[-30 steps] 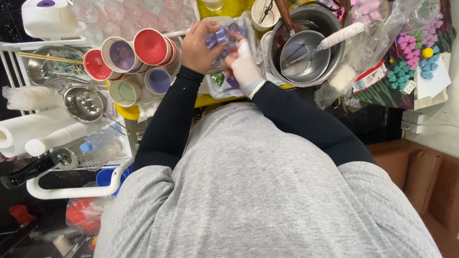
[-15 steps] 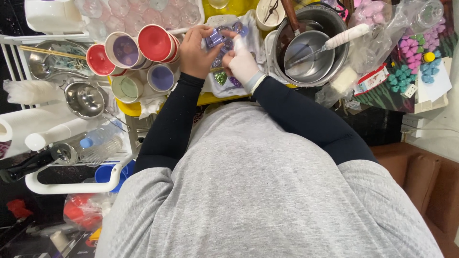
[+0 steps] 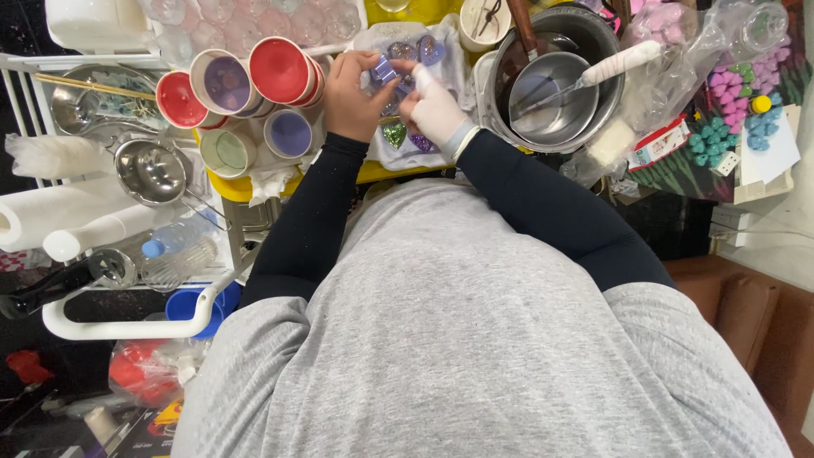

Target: Arranging and inspecting heart-shaped wax melts decorated with glitter.

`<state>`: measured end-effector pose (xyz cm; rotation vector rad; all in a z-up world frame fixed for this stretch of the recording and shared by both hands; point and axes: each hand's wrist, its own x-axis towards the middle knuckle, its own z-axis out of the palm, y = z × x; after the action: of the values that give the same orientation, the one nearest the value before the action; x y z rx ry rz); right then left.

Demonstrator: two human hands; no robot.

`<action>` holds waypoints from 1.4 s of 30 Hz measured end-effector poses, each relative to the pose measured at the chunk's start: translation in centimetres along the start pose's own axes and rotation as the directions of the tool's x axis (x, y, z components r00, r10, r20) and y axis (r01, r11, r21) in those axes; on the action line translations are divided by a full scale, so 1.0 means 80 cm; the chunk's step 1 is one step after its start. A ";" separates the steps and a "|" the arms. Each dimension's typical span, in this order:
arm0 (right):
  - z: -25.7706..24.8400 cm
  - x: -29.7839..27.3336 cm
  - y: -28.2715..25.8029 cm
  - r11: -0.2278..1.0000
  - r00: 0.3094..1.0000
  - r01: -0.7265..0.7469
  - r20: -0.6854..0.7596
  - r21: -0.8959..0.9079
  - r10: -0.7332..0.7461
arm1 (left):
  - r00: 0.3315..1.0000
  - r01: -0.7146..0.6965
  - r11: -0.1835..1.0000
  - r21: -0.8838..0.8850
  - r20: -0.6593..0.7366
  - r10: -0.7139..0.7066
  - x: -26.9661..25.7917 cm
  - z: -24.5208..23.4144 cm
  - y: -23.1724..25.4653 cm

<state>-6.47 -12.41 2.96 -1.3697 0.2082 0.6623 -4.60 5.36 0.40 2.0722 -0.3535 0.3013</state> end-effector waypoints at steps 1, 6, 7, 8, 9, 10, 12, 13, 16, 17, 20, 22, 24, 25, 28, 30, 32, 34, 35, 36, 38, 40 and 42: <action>-0.001 0.002 0.003 1.000 1.000 0.001 0.001 -0.001 -0.001 | 1.000 0.000 1.000 0.000 -0.002 0.000 -0.001 0.001 -0.001; -0.002 0.002 0.000 0.999 0.999 -0.035 0.011 0.012 0.035 | 1.000 -0.003 1.000 0.018 -0.012 0.004 -0.001 0.002 -0.003; -0.003 0.002 0.001 0.999 0.999 -0.034 0.011 0.012 0.034 | 1.000 -0.004 1.000 0.019 -0.012 0.005 -0.002 0.001 -0.001; -0.004 0.003 0.003 0.998 0.997 0.007 -0.071 0.055 -0.003 | 1.000 0.023 1.000 -0.006 -0.001 -0.023 -0.002 0.001 0.000; -0.005 0.004 0.004 0.994 0.987 0.052 -0.154 0.093 -0.037 | 0.999 0.051 0.998 -0.031 0.012 -0.050 -0.003 0.001 0.001; -0.001 0.000 0.000 0.994 0.988 0.050 -0.153 0.095 -0.035 | 0.999 0.053 0.998 -0.029 0.013 -0.053 -0.003 0.001 0.002; 0.005 -0.006 -0.012 0.999 0.999 -0.036 0.018 0.028 0.035 | 0.997 0.076 0.996 -0.053 0.005 -0.076 -0.002 0.002 0.005; 0.000 0.001 0.000 0.999 0.999 -0.034 0.017 0.028 0.033 | 0.997 0.074 0.996 -0.053 0.005 -0.074 -0.002 0.003 0.001; -0.009 0.011 0.019 0.990 0.978 0.129 -0.171 0.061 -0.117 | 0.999 0.033 0.999 -0.004 0.002 -0.033 -0.006 0.008 -0.007; -0.007 0.007 0.014 0.997 0.994 0.074 -0.085 0.035 -0.071 | 0.999 0.042 0.999 -0.009 0.013 -0.042 -0.007 0.008 -0.006; -0.012 0.008 0.019 0.996 0.995 0.062 -0.083 0.064 -0.056 | 0.998 0.061 0.998 -0.033 0.025 -0.061 -0.006 0.010 -0.004; -0.014 0.006 0.018 0.987 0.983 0.104 -0.165 0.122 -0.083 | 0.997 0.075 0.996 -0.049 0.025 -0.074 -0.006 0.011 -0.003; -0.010 -0.002 0.005 1.000 1.000 0.010 0.013 0.004 -0.010 | 0.999 0.045 0.998 -0.033 -0.011 -0.046 -0.004 0.011 -0.004; -0.010 0.001 0.008 1.000 1.000 0.012 0.013 0.004 -0.012 | 0.999 0.044 0.999 -0.032 -0.012 -0.044 -0.003 0.010 -0.006; -0.009 0.004 0.009 0.984 0.993 0.092 -0.087 0.150 -0.080 | 0.997 0.076 0.997 -0.001 0.002 -0.076 -0.003 0.007 -0.007; -0.001 0.001 -0.006 1.000 0.999 -0.009 0.053 -0.010 0.010 | 0.995 0.095 0.995 -0.017 -0.023 -0.096 -0.002 0.004 -0.005; -0.006 0.011 0.010 0.998 0.999 0.025 -0.030 0.055 -0.024 | 0.996 0.081 0.996 -0.020 -0.025 -0.082 -0.004 0.009 -0.018; -0.008 0.012 0.011 0.991 0.992 0.065 -0.115 0.115 -0.052 | 0.997 0.067 0.997 -0.023 -0.029 -0.068 -0.003 0.011 -0.019; -0.007 0.008 0.005 0.999 0.998 0.030 -0.053 0.032 -0.029 | 0.997 0.069 0.997 -0.015 -0.028 -0.070 -0.002 0.010 -0.014; -0.005 0.005 0.000 0.999 1.000 0.001 0.006 -0.052 0.000 | 0.997 0.072 0.997 -0.006 -0.025 -0.072 -0.001 0.009 -0.009; -0.011 0.005 0.010 0.999 0.996 0.046 -0.078 0.025 -0.043 | 0.999 0.053 0.998 0.022 -0.013 -0.053 -0.002 0.013 -0.011; -0.016 0.004 0.017 0.990 0.983 0.096 -0.167 0.098 -0.079 | 0.999 0.034 0.998 0.047 0.001 -0.034 -0.002 0.018 -0.009; -0.019 0.001 0.021 0.996 0.994 0.087 -0.062 -0.003 -0.087 | 0.998 0.056 0.998 0.005 0.013 -0.056 0.000 0.021 -0.005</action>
<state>-6.99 -13.73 1.20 -1.3929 0.1969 0.5475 -4.35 4.11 -0.76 2.0855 -0.3021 0.2550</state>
